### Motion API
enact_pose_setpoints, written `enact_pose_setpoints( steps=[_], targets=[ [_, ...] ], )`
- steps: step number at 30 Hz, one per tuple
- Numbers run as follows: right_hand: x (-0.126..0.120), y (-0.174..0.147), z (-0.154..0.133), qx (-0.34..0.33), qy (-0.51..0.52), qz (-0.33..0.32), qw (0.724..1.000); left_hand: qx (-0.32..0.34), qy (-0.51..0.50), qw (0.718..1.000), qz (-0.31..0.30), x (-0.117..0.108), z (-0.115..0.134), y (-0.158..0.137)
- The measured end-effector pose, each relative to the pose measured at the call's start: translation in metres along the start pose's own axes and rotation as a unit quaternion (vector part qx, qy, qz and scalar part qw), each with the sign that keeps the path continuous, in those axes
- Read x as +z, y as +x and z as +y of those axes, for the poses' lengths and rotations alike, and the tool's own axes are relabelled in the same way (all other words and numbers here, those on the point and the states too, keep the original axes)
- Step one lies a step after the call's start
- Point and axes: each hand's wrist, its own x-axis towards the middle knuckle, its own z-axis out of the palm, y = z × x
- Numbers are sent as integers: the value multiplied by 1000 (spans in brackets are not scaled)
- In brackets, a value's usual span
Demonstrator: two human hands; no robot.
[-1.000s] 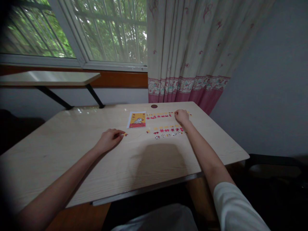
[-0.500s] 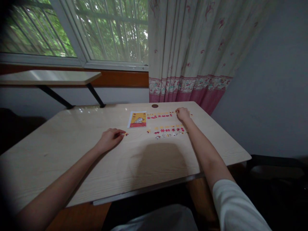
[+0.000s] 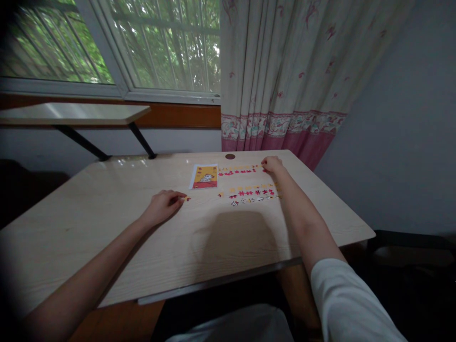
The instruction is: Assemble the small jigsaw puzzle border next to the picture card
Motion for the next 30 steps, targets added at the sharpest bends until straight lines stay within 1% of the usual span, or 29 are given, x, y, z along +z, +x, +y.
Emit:
enact_pose_setpoints(
  steps=[10,21,25,30],
  targets=[
    [3,7,-2,7,-1,-30,1000,-1,1,1000,6,0,1,-1],
    [0,18,1,-9,7,-55,998,-5,-12,1000,11,0,1,-2],
    [0,18,0,-13,21,-42,999,-4,-16,1000,14,0,1,-2],
    [2,8,0,-26,57,-1,998,2,-18,1000,21,1,0,-1]
  ],
)
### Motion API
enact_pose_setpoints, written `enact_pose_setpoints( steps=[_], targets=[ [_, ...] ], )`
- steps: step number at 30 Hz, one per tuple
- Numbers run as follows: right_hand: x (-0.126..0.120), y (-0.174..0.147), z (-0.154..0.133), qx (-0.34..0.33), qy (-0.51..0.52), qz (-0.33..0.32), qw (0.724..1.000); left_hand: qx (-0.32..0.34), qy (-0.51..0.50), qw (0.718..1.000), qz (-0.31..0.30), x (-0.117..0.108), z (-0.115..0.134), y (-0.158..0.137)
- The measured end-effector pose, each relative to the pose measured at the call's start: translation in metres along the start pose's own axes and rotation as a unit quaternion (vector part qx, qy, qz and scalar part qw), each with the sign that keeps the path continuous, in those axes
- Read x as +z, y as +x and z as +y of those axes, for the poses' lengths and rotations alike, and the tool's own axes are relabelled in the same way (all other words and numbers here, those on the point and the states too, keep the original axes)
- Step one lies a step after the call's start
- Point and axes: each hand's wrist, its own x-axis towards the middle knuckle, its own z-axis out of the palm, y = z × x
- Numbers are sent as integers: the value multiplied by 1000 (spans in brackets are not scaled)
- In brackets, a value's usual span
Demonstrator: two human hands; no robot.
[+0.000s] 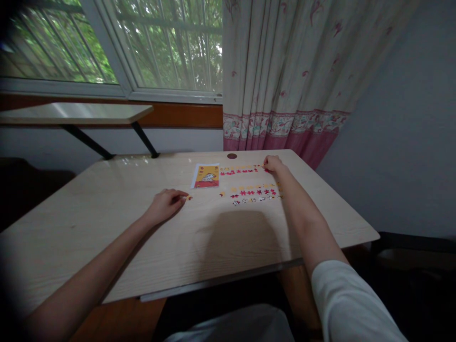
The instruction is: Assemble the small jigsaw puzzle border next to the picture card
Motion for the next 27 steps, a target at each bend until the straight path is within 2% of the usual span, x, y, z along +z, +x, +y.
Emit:
enact_pose_setpoints(
  steps=[3,6,8,11,15,19,23,27],
  targets=[
    [1,-11,-6,-23,32,21,999,3,3,1000,-3,1,0,0],
    [2,-24,-28,-56,114,50,991,5,8,1000,-6,1,1,1],
    [3,-36,-53,-100,269,60,956,3,9,1000,-6,0,2,0],
    [8,-60,-96,-167,442,-7,881,3,-4,1000,4,-1,3,0],
    [21,-98,-145,-182,536,-92,819,17,-67,997,45,-3,7,-1],
    [37,-131,-172,-168,593,-155,772,-12,-212,975,61,0,19,-2],
    [48,-153,-186,-180,621,-150,748,-44,-322,945,35,5,32,-3],
    [55,-165,-196,-202,615,-116,754,-46,-359,932,20,6,41,-5]
  ],
)
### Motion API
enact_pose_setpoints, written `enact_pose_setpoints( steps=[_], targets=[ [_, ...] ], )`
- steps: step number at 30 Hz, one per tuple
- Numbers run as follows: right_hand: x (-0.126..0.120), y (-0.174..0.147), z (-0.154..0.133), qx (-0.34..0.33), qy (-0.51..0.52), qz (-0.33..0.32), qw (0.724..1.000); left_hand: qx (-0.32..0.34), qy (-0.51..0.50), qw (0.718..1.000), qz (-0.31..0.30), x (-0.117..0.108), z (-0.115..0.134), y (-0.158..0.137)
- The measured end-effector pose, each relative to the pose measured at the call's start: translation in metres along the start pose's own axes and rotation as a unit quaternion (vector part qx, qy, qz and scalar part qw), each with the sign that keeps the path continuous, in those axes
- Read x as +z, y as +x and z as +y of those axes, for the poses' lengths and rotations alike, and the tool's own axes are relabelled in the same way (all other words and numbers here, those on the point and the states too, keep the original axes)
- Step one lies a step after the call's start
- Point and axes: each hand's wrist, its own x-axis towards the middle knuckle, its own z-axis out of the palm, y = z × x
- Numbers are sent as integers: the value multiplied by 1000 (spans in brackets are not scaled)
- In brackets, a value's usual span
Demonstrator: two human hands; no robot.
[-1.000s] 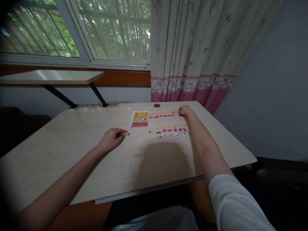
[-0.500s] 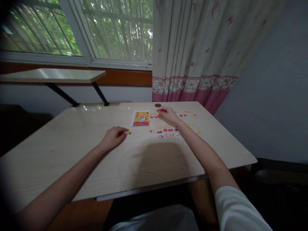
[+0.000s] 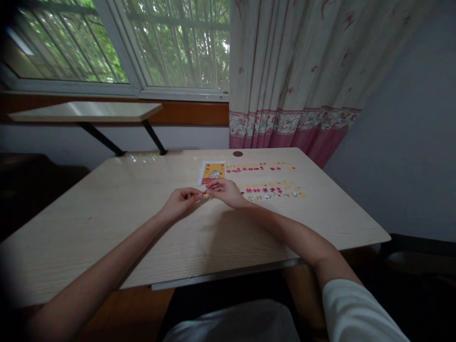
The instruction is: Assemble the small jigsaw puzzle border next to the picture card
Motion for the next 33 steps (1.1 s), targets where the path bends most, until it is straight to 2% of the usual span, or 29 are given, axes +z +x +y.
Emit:
enact_pose_setpoints(
  steps=[5,8,10,13,17,20,22,25,33],
  targets=[
    [8,-2,3,-24,-55,-6,998,-8,-25,1000,-3,0,0,1],
    [6,-5,-1,-53,-143,-10,988,-18,-44,999,10,-1,-6,3],
    [3,-6,-6,-89,-225,-20,970,-19,-53,998,13,-2,-8,5],
    [-1,-6,-11,-154,-339,-43,927,-17,-61,998,4,-4,-10,6],
    [-2,1,-7,-204,-416,-51,885,-7,-53,999,-2,-11,-12,9],
    [0,9,-4,-177,-456,-68,870,9,27,999,27,-23,-15,11],
    [3,14,-3,-136,-479,-95,862,25,129,991,38,-31,-18,12],
    [7,19,-5,-100,-493,-125,855,56,229,972,19,-39,-22,12],
    [12,29,-10,-111,-518,-146,835,91,276,957,-4,-34,-29,15]
  ],
)
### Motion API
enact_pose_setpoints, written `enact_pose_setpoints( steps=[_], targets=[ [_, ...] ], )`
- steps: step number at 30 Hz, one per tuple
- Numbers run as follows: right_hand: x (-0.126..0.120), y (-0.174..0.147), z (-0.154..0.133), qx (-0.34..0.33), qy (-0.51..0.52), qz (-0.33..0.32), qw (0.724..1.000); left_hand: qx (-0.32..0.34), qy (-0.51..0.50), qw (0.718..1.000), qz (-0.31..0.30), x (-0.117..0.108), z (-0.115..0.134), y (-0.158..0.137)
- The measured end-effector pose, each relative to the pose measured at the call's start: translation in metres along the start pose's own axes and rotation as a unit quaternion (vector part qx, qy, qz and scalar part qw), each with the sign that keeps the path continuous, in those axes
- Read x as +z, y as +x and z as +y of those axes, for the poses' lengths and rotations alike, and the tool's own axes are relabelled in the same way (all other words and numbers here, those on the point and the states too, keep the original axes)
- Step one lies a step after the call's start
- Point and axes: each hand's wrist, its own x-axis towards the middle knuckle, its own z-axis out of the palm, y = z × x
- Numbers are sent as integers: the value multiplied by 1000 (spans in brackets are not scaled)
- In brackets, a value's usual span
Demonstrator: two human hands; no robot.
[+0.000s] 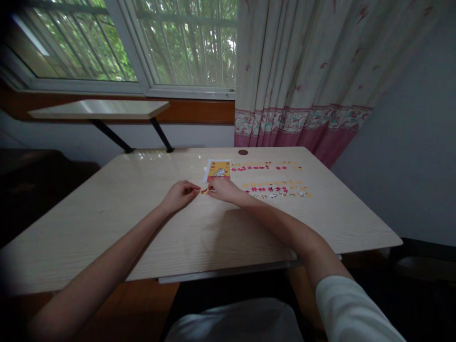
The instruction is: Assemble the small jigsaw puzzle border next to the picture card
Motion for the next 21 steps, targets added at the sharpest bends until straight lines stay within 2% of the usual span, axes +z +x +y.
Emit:
enact_pose_setpoints(
  steps=[16,21],
  targets=[
    [-2,-2,-3,-8,-9,-11,1000,18,22,1000,-10,4,-9,0],
    [-3,-11,4,-25,-34,22,999,17,20,1000,-14,3,-10,1]
  ],
)
